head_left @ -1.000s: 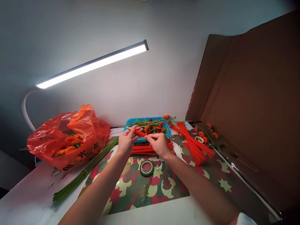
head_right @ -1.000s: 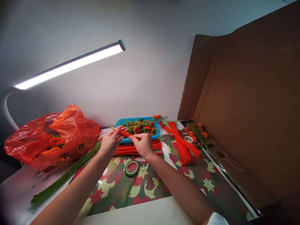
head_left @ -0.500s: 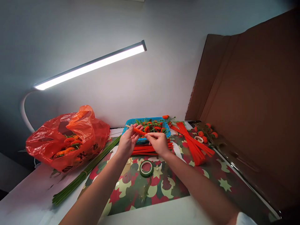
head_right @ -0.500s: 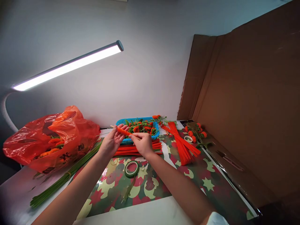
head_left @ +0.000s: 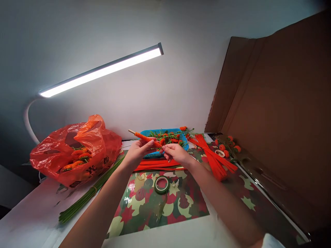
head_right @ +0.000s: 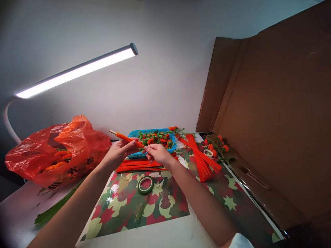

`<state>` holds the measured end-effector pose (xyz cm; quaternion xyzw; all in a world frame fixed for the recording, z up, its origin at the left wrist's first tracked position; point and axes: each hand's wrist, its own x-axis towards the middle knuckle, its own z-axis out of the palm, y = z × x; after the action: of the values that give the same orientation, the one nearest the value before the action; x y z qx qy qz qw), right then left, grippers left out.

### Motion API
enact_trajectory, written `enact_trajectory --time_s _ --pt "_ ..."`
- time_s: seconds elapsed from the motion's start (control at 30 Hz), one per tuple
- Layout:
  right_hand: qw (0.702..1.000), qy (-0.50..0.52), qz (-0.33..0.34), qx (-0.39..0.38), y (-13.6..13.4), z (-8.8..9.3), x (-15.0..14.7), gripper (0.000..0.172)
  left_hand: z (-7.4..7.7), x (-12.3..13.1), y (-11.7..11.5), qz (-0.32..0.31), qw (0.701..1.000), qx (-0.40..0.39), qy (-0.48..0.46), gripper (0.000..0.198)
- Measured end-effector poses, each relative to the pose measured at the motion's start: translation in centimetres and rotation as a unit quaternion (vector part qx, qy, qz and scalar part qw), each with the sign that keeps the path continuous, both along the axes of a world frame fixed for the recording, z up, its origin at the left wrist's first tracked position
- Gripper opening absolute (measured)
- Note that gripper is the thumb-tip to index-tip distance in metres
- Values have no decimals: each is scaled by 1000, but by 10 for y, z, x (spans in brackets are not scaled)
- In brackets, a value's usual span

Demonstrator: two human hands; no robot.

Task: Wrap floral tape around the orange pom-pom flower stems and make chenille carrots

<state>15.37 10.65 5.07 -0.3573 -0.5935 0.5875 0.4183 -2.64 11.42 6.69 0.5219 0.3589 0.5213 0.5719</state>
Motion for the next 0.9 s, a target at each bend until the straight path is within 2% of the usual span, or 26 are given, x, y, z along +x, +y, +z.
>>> enact_trajectory --time_s 0.17,0.33,0.57,0.67,0.77,0.9 --pt "999 -16 7 30 -3 1 -2 50 4 -6 2 45 999 4 18 40" --pt "999 -20 17 36 -5 5 1 47 16 -17 2 82 996 8 21 43" --pt "994 -77 81 16 2 15 30 43 32 -38 -1 140 990 17 1 33" --pt "985 -141 93 18 5 20 52 38 37 -48 -1 184 982 33 -18 27" --pt "968 -239 67 36 5 20 61 29 42 -58 0 223 973 36 -43 22" --pt "922 -366 81 92 -2 1 33 21 45 -61 0 239 970 21 -50 20"
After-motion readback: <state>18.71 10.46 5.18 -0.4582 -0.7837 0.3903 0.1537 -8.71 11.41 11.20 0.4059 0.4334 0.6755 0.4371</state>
